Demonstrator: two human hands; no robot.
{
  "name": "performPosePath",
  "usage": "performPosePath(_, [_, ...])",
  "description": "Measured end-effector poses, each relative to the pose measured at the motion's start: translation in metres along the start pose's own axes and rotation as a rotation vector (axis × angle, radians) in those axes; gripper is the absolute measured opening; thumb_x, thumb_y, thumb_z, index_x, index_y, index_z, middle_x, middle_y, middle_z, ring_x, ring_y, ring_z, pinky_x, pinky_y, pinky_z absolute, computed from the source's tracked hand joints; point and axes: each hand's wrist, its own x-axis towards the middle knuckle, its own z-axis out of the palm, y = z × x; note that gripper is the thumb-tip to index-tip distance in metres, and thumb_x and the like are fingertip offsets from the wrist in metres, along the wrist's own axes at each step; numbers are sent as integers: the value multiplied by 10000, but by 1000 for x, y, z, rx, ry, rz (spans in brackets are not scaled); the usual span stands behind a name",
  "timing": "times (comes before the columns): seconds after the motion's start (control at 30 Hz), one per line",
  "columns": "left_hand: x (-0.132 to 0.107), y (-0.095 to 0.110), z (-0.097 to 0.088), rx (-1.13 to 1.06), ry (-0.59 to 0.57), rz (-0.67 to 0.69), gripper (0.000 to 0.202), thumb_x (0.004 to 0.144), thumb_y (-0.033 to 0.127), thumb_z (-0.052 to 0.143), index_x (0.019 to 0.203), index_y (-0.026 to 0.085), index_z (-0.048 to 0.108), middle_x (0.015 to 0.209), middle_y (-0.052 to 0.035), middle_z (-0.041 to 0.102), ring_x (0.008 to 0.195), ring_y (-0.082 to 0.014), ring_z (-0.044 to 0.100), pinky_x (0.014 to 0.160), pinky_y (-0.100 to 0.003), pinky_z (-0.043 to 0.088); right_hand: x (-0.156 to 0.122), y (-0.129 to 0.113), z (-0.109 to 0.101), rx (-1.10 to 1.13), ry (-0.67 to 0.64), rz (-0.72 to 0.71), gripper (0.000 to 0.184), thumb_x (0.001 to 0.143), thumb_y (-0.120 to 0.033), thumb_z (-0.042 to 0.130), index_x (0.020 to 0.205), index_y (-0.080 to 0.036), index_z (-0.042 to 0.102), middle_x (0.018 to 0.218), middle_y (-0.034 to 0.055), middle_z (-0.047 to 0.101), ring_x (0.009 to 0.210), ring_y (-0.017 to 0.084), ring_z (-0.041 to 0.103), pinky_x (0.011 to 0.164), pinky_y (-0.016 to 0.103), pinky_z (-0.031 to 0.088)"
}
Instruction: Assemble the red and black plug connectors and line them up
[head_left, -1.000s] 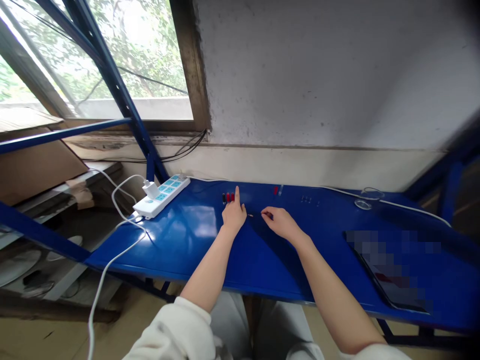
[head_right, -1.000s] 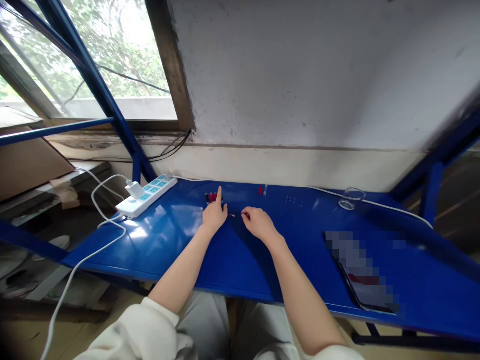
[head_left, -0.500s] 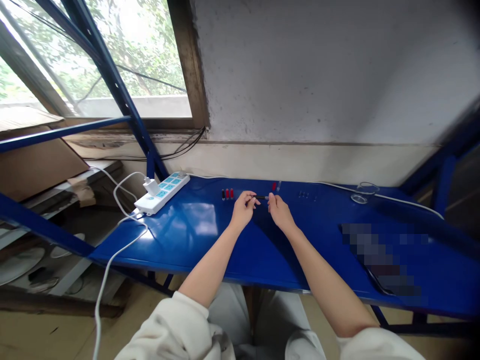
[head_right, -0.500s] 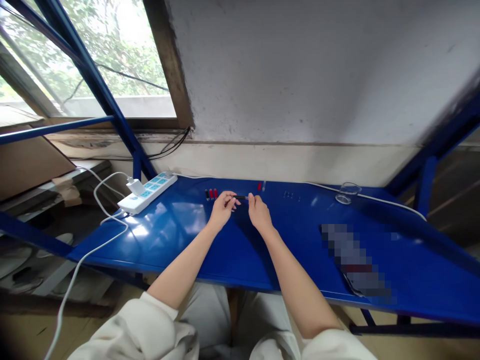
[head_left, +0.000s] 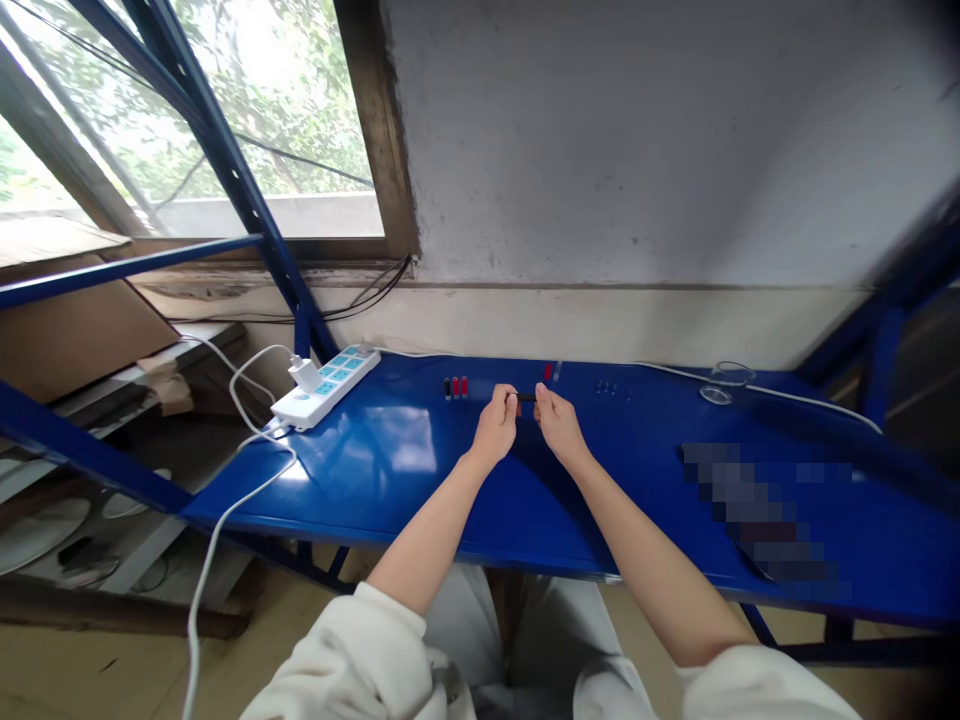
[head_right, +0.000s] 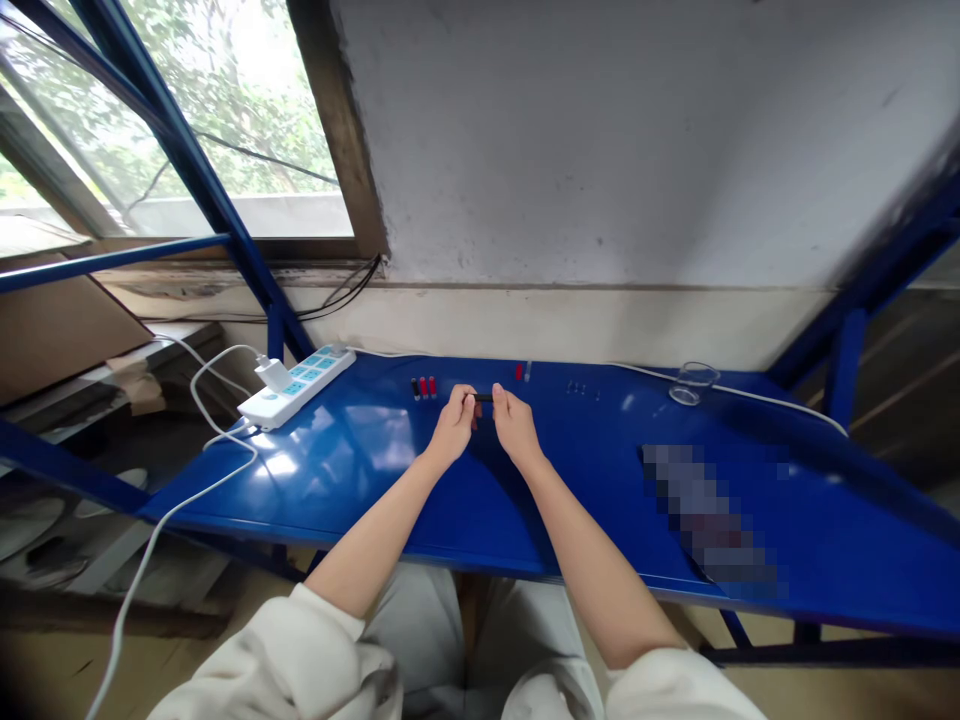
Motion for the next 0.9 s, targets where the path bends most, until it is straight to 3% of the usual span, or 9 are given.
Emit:
performPosePath(0.2, [0,4,-2,127,105,-3,339,899,393,227,718,184,422,582,14,462,526,-102,440,574,-238,337,-3,-7,2,2,-7,-30,466,848,-535,281,546,-193,378,497,-25,405,479,103,388,500,241,303])
performPosePath(0.53, [5,1,-3,-281,169,-241,472,808,558,340,533,175,371,386,48,376,322,-55,334,375,-200,269,-5,-12,0,-35,-19,-85,452,843,-542,274,561,-202,369,510,-18,412,489,111,388,514,240,310])
performPosePath(0.63, [9,-2,-6,-366,201,-255,460,799,557,368,549,171,380,392,47,393,315,-49,341,360,-189,281,-3,-12,-3,-45,10,-79,445,843,-543,266,589,-204,405,524,-10,433,503,118,408,521,241,326])
performPosePath(0.77, [13,-5,-10,-431,265,-264,375,799,512,413,700,155,471,490,47,467,324,-35,361,347,-173,278,5,-4,-7,49,114,-74,388,844,-513,299,719,-198,488,622,2,511,537,110,445,546,238,362])
performPosePath(0.9, [13,-6,-8,-420,130,-244,294,754,439,528,795,148,510,564,41,525,336,-30,403,366,-172,311,13,4,-9,140,138,-90,324,810,-478,405,846,-183,532,801,44,588,651,120,512,582,239,397])
